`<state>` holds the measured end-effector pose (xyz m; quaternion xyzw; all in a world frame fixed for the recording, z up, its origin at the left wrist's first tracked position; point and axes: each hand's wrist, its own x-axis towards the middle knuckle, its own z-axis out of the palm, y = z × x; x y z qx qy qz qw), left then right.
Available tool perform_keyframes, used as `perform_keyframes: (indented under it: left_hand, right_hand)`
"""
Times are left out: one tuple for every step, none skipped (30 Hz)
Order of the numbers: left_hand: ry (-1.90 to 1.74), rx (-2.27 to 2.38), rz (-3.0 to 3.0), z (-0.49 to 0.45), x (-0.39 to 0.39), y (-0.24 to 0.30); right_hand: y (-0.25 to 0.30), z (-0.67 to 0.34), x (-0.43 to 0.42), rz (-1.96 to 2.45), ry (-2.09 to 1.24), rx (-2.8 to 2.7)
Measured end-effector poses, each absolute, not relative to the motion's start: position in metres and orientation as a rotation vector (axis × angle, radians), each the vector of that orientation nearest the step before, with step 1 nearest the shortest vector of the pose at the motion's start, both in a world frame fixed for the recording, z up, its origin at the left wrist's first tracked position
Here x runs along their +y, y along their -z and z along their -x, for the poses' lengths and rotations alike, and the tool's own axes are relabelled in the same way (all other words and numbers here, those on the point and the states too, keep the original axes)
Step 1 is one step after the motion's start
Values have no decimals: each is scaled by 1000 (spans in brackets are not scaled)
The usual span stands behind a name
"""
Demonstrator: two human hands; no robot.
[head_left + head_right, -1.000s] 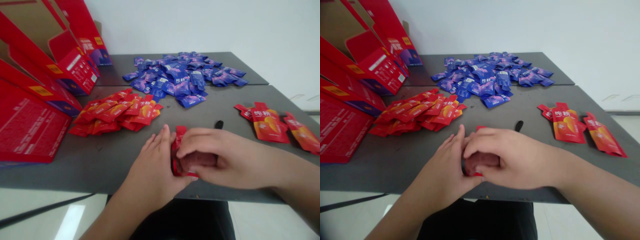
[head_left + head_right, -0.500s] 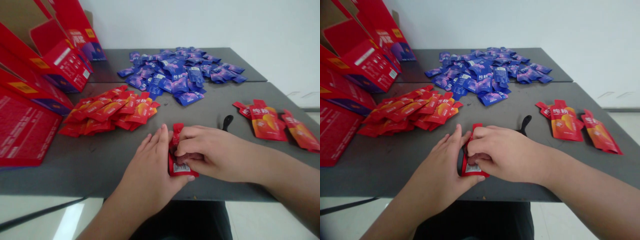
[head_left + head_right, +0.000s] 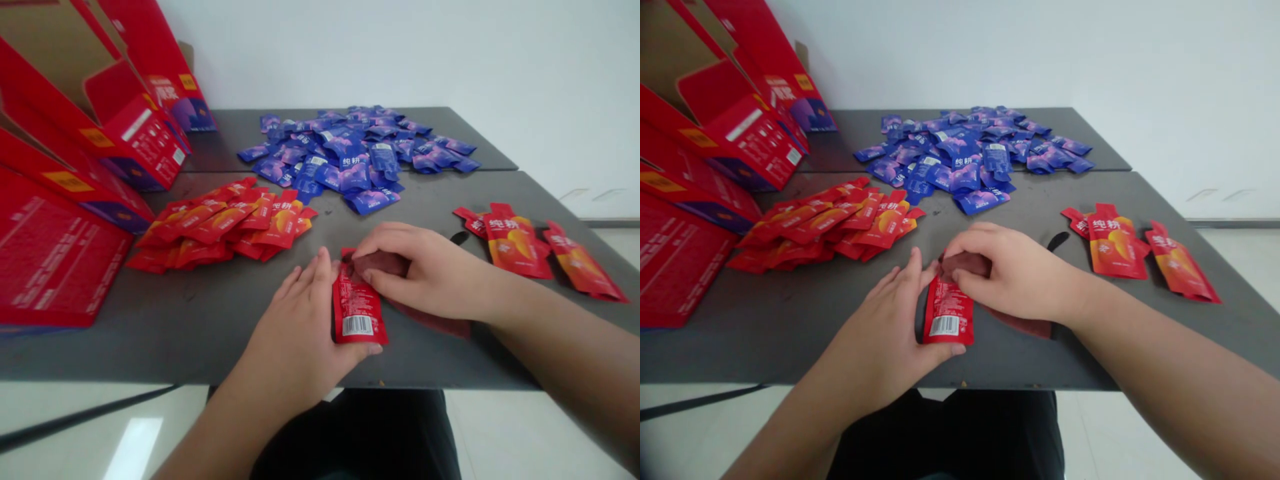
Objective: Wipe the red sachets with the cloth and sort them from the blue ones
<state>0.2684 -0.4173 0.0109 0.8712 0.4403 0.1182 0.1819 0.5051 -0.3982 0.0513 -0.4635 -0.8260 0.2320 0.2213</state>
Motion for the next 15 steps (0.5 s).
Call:
perform_keyframes:
  left_hand:
    - [-336, 1237, -2454, -268, -417, -11]
    - [-334, 1227, -2447, -268, -417, -11]
    - [-329, 1216, -2443, -268, -416, -11]
    - [-321, 1205, -2440, -268, -416, -11]
    - [-312, 1196, -2439, -267, -415, -10]
    - [-304, 1192, -2436, -267, -415, -10]
    - [-300, 1192, -2433, -267, -415, -10]
    - [-297, 1196, -2432, -267, -415, -10]
    - [-292, 1200, -2434, -267, -415, -11]
    - [-288, 1204, -2440, -268, -415, -11]
    - [-286, 1208, -2448, -268, -416, -11]
    - [-287, 1214, -2454, -268, -416, -11]
    - [-290, 1221, -2455, -268, -416, -10]
    - [-293, 1229, -2453, -268, -416, -10]
    - [-293, 1234, -2448, -268, -416, -10]
  right_hand:
    - [-55, -503, -402, 1177, -849, -2277]
    - [-58, -501, -406, 1076, -1066, -2271]
    - [-60, -499, -410, 994, -1258, -2266]
    - [-62, -497, -413, 936, -1399, -2270]
    - [-63, -495, -414, 901, -1474, -2289]
    - [-63, -493, -415, 886, -1490, -2319]
    - [-63, -492, -415, 887, -1467, -2351]
    - [-63, -491, -414, 888, -1430, -2377]
    - [-62, -491, -413, 890, -1395, -2394]
    - [-62, -490, -411, 896, -1364, -2404]
    - [-61, -491, -410, 906, -1333, -2411]
    - [-60, -491, -408, 922, -1299, -2420]
    - [-58, -492, -407, 942, -1256, -2431]
    - [-57, -493, -406, 967, -1205, -2444]
    - [-56, -494, -405, 995, -1146, -2455]
